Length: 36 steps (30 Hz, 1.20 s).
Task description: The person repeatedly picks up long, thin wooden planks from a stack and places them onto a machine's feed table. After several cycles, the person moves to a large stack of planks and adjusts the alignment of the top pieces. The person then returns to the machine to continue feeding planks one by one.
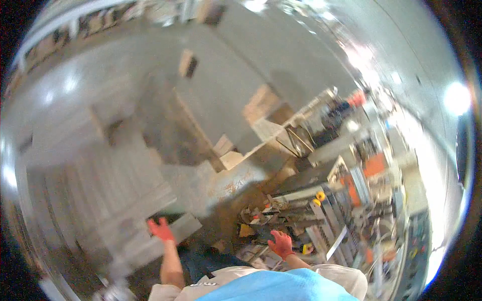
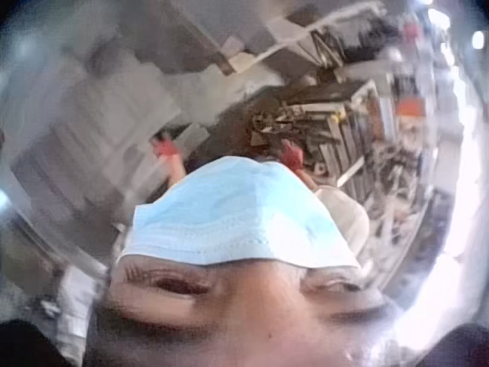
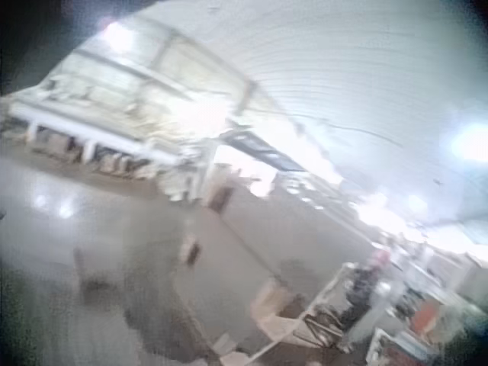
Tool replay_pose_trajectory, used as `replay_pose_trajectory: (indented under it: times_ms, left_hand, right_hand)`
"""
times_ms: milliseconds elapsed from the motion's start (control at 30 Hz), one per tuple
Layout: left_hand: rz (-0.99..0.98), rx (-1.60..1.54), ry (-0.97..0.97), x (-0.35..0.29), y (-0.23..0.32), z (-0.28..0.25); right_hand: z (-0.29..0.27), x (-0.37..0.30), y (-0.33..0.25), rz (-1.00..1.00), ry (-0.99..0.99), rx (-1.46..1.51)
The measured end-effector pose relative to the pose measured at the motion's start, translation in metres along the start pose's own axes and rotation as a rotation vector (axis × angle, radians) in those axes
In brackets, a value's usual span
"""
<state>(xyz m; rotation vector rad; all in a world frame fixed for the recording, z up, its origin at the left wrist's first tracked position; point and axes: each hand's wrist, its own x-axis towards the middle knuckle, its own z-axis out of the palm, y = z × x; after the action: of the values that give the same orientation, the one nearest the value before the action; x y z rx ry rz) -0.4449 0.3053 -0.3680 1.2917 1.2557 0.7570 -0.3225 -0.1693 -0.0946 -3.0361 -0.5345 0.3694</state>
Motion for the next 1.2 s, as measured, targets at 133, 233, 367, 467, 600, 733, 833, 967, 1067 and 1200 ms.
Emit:
replay_pose_trajectory:
  times_ms: [133, 233, 367, 467, 600, 733, 833, 967, 1067, 1200]
  left_hand:
    - [0.221, 0.14, -0.504, -0.091, 0.138, 0.196]
    - [0.421, -0.29, -0.812, -0.159, 0.287, 0.3]
    - [0.822, -0.442, -0.879, -0.249, 0.501, 0.409]
    - [0.909, -0.454, -0.893, -0.339, 0.636, 0.494]
    - [1.175, -0.121, -0.525, -0.333, 0.714, 0.609]
    - [1.013, 0.083, -0.491, -0.333, 0.734, 0.656]
    - [0.88, -0.175, -0.473, -0.286, 0.738, 0.683]
    - [0.652, -0.402, -0.607, -0.277, 0.75, 0.669]
    - [0.359, -0.553, -0.917, -0.296, 0.753, 0.622]
    - [-0.091, -0.752, -1.463, -0.365, 0.708, 0.536]
  right_hand:
    - [0.034, -0.04, 0.011, 0.151, 0.068, 0.287]
    - [0.078, -0.079, 0.026, 0.245, 0.293, 0.789]
    - [0.125, -0.125, 0.051, 0.356, 0.346, 1.115]
    - [0.212, -0.163, 0.105, 0.701, 0.073, 0.797]
    - [0.302, -0.138, 0.132, 0.776, -0.042, 0.924]
    - [0.237, -0.139, 0.159, 0.745, 0.02, 1.028]
    - [0.206, -0.125, 0.169, 0.682, 0.026, 1.08]
    - [0.184, -0.119, 0.173, 0.663, 0.059, 1.144]
    - [0.174, -0.119, 0.169, 0.646, 0.09, 1.196]
    - [0.166, -0.123, 0.165, 0.609, 0.182, 1.347]
